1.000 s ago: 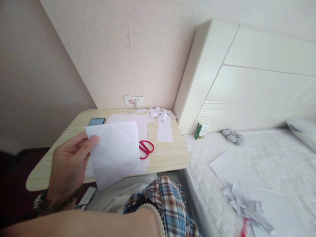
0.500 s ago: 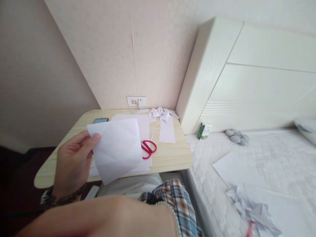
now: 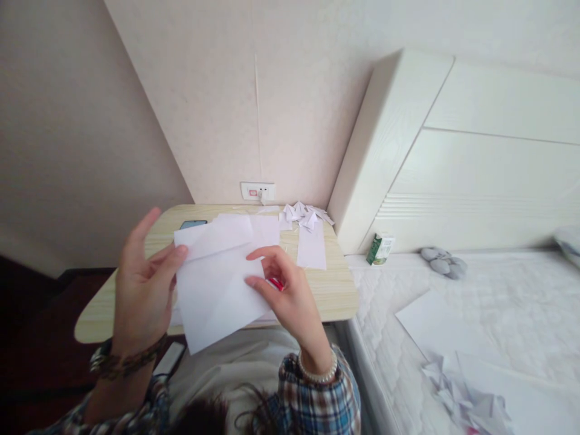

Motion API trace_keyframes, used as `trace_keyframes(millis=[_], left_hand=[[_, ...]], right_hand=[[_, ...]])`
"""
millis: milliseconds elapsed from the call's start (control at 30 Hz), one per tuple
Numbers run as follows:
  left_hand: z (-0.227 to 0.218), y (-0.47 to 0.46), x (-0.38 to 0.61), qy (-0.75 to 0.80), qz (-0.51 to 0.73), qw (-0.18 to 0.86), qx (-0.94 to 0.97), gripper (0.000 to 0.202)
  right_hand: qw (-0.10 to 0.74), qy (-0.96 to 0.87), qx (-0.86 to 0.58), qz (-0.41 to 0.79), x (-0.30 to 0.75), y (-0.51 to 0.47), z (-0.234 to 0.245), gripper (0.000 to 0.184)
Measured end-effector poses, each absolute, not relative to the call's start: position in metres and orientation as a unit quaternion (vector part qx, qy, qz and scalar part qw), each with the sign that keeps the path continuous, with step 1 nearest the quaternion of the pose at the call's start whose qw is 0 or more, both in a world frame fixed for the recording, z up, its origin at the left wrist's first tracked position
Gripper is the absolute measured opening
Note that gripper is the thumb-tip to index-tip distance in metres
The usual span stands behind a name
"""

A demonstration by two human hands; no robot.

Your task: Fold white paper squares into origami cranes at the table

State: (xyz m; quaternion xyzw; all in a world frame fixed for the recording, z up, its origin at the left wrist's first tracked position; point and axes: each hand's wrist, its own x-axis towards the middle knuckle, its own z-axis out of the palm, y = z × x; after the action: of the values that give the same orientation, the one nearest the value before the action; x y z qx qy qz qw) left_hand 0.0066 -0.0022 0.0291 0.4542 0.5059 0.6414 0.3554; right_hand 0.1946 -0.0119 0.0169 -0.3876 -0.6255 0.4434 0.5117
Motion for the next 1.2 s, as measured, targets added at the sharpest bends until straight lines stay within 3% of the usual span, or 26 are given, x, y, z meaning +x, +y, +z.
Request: trace_keyframes(millis=[67,133,233,400,700,900,967,1200], left_hand=[[0.028,-0.003,0.005,0.504,0.641,0.362,0.453,0.050],[0.028,-0.005,0.004,0.494,0.629,0.382,0.462,0.049],[0.029,-0.009,0.005,0.464,0.604,0.419,0.494,0.053],[0.036,-0.014,0.011,0.471,0.575,0.430,0.512,0.033],[0.037,-0.009,0.011,0.448,0.633,0.420,0.470,0.065],[0.030,-0.007,0.005,0.494,0.650,0.370,0.443,0.022],[0.028,-0.007,0.005,0.511,0.642,0.368,0.437,0.017],[0.026,-0.007,0.000,0.574,0.588,0.313,0.476,0.038]], right_hand=[[0.528,-0.615,-0.409,0.418,0.195,-0.012,0.017,0.009],[0.543,-0.602,-0.424,0.404,0.194,-0.010,0.020,0.007],[0.557,-0.597,-0.426,0.390,0.194,-0.008,0.023,0.007],[0.536,-0.625,-0.417,0.386,0.195,-0.011,0.022,0.012],[0.488,-0.682,-0.408,0.361,0.203,-0.017,0.020,0.019],[0.451,-0.721,-0.388,0.356,0.206,-0.017,0.022,0.023],[0.468,-0.710,-0.384,0.358,0.202,-0.017,0.022,0.025],[0.526,-0.659,-0.404,0.356,0.189,-0.014,0.019,0.021]])
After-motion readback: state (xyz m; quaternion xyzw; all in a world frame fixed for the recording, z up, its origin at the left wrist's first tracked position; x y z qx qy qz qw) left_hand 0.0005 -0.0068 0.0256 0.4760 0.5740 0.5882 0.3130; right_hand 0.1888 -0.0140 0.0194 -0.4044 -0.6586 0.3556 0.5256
